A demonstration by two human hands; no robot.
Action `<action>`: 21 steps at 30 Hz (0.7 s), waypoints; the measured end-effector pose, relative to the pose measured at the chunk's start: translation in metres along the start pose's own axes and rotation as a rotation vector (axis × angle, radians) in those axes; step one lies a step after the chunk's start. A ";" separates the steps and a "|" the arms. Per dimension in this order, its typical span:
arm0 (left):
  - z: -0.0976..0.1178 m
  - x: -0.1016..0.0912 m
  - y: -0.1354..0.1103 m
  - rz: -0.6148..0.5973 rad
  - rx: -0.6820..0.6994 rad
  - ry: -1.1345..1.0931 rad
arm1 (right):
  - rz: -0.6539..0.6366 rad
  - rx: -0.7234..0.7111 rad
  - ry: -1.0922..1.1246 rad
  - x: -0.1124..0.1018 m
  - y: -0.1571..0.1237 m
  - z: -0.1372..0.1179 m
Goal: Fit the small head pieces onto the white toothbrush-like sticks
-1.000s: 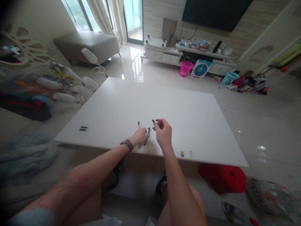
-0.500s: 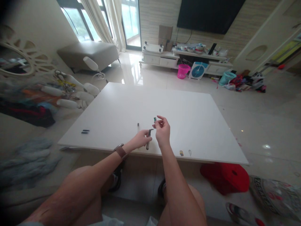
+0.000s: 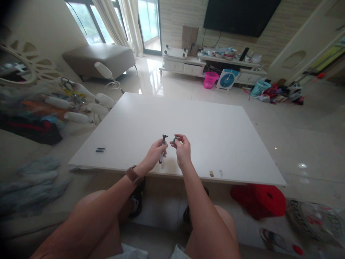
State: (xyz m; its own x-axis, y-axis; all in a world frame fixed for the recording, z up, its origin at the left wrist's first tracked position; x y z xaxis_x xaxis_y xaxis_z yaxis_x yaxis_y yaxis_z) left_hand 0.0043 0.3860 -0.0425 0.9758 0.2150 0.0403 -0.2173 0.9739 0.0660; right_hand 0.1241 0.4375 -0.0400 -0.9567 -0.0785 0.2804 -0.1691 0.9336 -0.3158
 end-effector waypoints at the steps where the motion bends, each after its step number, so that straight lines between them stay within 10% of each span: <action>1: 0.001 0.000 0.000 0.001 -0.033 -0.022 | -0.009 0.005 0.001 0.000 -0.001 0.000; 21: 0.014 0.008 -0.007 -0.114 0.039 -0.175 | -0.039 -0.155 -0.031 -0.003 -0.008 -0.005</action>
State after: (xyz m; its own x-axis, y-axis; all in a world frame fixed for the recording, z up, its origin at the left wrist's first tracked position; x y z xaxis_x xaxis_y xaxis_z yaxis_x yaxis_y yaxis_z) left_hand 0.0131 0.3794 -0.0283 0.9757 0.0839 0.2022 -0.1094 0.9869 0.1185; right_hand 0.1293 0.4321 -0.0333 -0.9574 -0.1246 0.2606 -0.1703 0.9722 -0.1607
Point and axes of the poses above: each hand's wrist, its own y-axis towards the middle knuckle, its own x-axis out of the palm, z = x × y, the point moved 4 cm from there along y, towards the middle knuckle, and after that the axes turned 13 degrees about x, right-handed, at the moved point
